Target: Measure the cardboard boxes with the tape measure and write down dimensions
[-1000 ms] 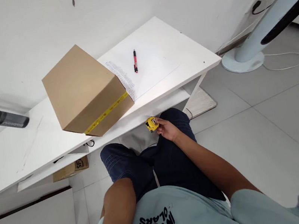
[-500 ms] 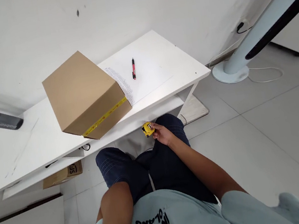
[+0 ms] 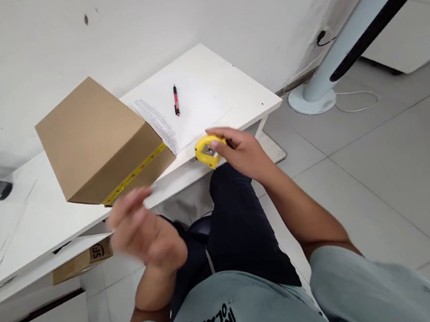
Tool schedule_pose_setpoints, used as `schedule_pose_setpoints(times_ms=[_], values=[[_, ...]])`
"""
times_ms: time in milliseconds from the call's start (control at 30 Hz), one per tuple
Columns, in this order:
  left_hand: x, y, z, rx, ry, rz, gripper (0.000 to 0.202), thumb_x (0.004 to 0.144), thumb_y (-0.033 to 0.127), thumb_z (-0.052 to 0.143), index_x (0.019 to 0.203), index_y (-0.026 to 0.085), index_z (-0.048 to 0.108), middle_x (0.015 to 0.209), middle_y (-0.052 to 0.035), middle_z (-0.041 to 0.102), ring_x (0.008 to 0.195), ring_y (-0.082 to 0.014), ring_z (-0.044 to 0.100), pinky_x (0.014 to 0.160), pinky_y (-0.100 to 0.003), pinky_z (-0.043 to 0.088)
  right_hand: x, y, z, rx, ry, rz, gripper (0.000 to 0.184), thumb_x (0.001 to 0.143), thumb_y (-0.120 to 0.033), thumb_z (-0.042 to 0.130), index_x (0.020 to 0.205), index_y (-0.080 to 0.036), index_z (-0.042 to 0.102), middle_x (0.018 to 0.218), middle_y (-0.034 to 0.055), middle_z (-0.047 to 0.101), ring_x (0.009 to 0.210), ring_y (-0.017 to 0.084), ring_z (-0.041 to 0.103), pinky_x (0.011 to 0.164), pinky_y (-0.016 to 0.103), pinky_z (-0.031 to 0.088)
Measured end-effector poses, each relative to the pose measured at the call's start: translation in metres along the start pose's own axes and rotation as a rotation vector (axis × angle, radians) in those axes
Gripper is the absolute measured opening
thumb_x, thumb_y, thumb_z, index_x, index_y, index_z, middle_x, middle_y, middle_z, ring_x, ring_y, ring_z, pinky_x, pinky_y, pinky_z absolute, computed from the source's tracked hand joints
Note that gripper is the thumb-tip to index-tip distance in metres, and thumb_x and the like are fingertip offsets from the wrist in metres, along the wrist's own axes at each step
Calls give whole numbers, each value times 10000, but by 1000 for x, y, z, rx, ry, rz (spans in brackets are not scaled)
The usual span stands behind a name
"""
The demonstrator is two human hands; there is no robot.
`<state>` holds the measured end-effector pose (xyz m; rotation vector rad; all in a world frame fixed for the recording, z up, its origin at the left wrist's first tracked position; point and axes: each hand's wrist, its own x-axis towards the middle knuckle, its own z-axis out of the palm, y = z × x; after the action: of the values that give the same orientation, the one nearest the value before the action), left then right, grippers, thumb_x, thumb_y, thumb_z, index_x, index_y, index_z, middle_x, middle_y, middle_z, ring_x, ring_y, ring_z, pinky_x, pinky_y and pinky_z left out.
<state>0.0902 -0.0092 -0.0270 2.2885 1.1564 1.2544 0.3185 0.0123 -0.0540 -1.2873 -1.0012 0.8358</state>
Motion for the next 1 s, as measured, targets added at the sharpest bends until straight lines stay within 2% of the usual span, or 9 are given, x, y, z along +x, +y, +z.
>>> schedule_pose_setpoints(times_ms=[67,133,300,467,567,667,767,867,1000], values=[[13,-10,19,-89,10,89,769,958,755,488,1606,432,228,1561,-104,490,1398,-328,549,1087,-542,539,14,-20,5,-7,24,-50,436,833,-536,812,1147,-242,742,903,30,707,572,98,494,486,246,432],[25,-20,35,-105,12,119,881,937,720,594,1620,318,210,1588,-187,430,1446,-343,505,1114,-528,518,19,-32,17,66,-52,-13,454,854,-557,785,1182,-264,672,866,-9,661,515,75,453,461,237,417],[49,-45,47,1,-75,134,990,858,743,674,1620,302,223,1550,-194,496,1463,-347,497,1168,-540,467,14,-33,40,204,-359,115,479,850,-592,778,1143,-272,576,865,-39,643,473,58,415,411,223,356],[70,-61,37,-50,-285,164,996,860,702,712,1639,302,239,1499,-162,583,1414,-322,563,1164,-482,474,29,-21,25,56,-369,26,481,944,-638,645,1259,-282,565,759,-41,643,522,116,542,493,261,470],[78,-62,44,-131,-394,140,930,876,646,741,1623,299,309,1494,-136,601,1390,-300,589,1154,-444,484,74,-14,8,-279,-181,-251,460,1050,-609,445,1353,-288,572,983,48,735,723,177,678,695,346,576],[87,-62,60,-194,-517,95,887,850,592,798,1586,304,396,1491,-110,613,1379,-288,600,1154,-426,485,148,-1,4,-731,-76,-465,489,1092,-511,368,1442,-227,559,1194,146,733,1010,282,711,884,444,556],[98,-63,74,-212,-599,92,818,858,530,809,1556,296,453,1515,-106,598,1410,-295,572,1173,-438,469,222,18,18,-1126,-236,-491,469,1105,-392,390,1474,-152,553,1177,172,740,1048,279,701,909,440,498],[109,-63,78,-238,-634,111,760,863,484,811,1521,262,501,1517,-117,592,1405,-300,568,1182,-444,457,270,37,36,-1313,-369,-492,420,1096,-361,434,1414,-140,597,1136,166,746,992,253,703,877,430,476],[115,-65,73,-316,-689,92,701,863,440,816,1481,253,545,1504,-115,593,1399,-289,567,1194,-435,446,295,55,49,-1263,-486,-634,296,1050,-379,516,1003,-159,707,961,133,748,941,284,709,839,454,472]])
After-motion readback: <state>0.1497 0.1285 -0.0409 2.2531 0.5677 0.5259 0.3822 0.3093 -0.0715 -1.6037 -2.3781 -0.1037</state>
